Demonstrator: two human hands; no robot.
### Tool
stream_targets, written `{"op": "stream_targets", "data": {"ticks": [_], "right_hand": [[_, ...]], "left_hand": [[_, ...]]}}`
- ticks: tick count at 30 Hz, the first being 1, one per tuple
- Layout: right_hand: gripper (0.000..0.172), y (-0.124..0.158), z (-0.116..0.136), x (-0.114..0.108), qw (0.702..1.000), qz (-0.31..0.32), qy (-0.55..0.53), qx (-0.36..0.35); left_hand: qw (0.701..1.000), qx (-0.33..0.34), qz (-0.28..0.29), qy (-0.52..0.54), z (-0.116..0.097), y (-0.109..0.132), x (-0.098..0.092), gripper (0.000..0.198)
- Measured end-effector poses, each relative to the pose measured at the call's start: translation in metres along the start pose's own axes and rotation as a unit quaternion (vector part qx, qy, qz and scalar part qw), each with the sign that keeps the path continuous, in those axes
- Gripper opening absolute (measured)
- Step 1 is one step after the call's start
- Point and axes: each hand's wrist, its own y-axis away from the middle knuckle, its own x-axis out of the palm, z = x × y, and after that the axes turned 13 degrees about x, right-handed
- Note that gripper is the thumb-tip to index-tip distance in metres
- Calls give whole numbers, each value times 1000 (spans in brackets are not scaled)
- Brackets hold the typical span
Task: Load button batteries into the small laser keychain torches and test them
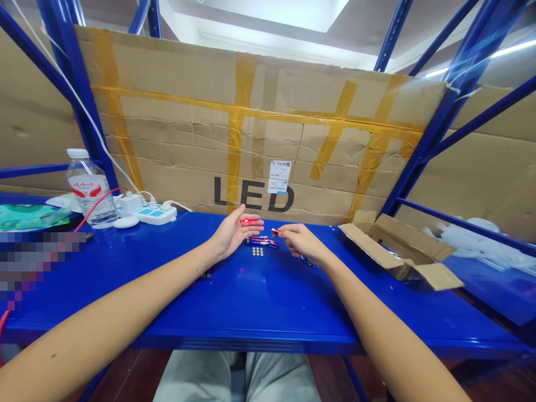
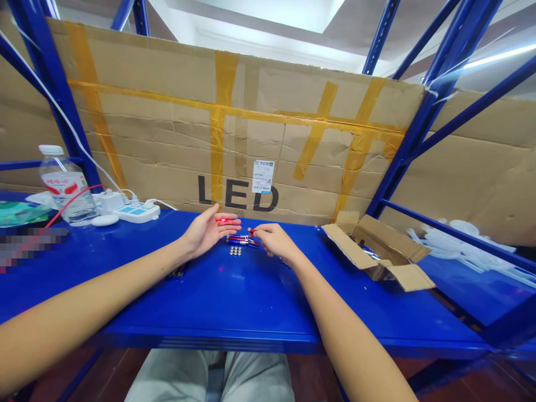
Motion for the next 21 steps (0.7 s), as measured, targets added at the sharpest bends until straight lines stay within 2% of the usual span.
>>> {"op": "stream_targets", "data": {"ticks": [7, 11, 13, 16, 19, 21], "right_hand": [[20, -2, -2, 0, 1000, 22, -6, 2], [23, -2, -3, 1, 995, 95, -19, -15], [32, -1, -4, 1, 990, 139, -16, -25], [39, 1, -4, 2, 985, 172, -4, -33], [41, 3, -4, 3, 982, 186, 19, -25], [42, 3, -3, 3, 982, 182, 44, -29]], "left_hand": [[1000, -1, 24, -5, 2, 0, -1, 48], [995, 31, 69, -62, 4, 3, 1, 23], [988, 41, 106, -109, 5, 6, 2, 26], [961, 67, 169, -206, 7, 9, 3, 26], [914, 117, 223, -319, 9, 12, 3, 19], [878, 162, 232, -385, 10, 13, 2, 15]]}}
